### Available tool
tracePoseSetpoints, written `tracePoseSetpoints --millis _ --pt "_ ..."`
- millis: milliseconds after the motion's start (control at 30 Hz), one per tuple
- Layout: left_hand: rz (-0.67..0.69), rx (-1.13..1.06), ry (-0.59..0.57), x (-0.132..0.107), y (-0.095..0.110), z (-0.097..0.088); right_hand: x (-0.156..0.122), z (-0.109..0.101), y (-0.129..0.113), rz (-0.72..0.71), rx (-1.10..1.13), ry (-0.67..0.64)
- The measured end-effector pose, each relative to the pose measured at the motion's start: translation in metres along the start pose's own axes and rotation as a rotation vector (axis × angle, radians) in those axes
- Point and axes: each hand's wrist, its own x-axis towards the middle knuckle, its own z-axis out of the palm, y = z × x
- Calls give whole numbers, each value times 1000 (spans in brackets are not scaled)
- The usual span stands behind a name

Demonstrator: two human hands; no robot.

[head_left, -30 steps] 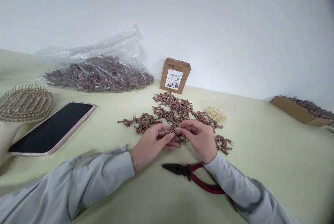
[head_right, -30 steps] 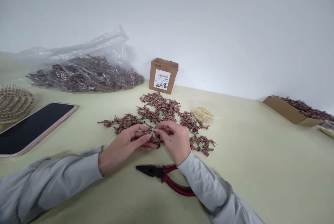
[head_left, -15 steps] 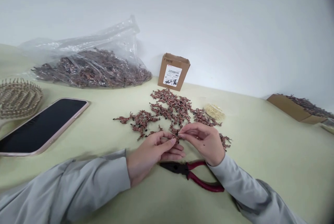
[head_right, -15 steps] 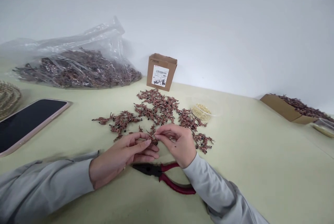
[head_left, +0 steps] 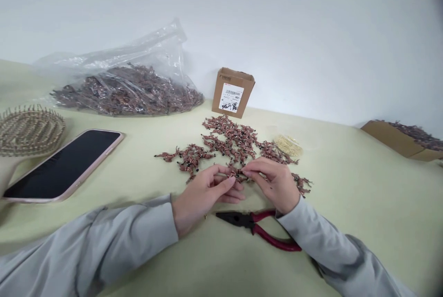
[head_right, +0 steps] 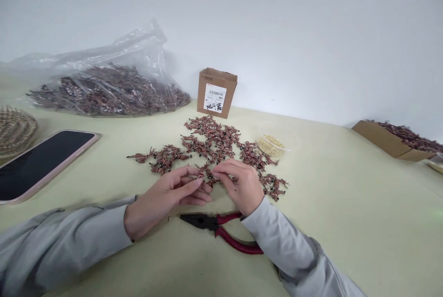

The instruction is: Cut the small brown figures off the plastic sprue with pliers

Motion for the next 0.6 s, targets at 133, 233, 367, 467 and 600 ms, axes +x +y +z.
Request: tracePoseSetpoints --millis 133,233,367,467,600 --pt "-8 65 -40 1 -3 -1 1 2 0 -2 31 16" --pt "-20 54 -47 2 -2 -2 1 2 -4 -2 52 31" --pt "-24 30 -36 2 -2 -2 0 1 -8 -13 26 68" --pt "-34 25 -17 2 -3 -2 -1 2 -10 -78 -33 78" --pt "-33 47 7 1 -4 -2 -2 3 -14 -202 -127 57"
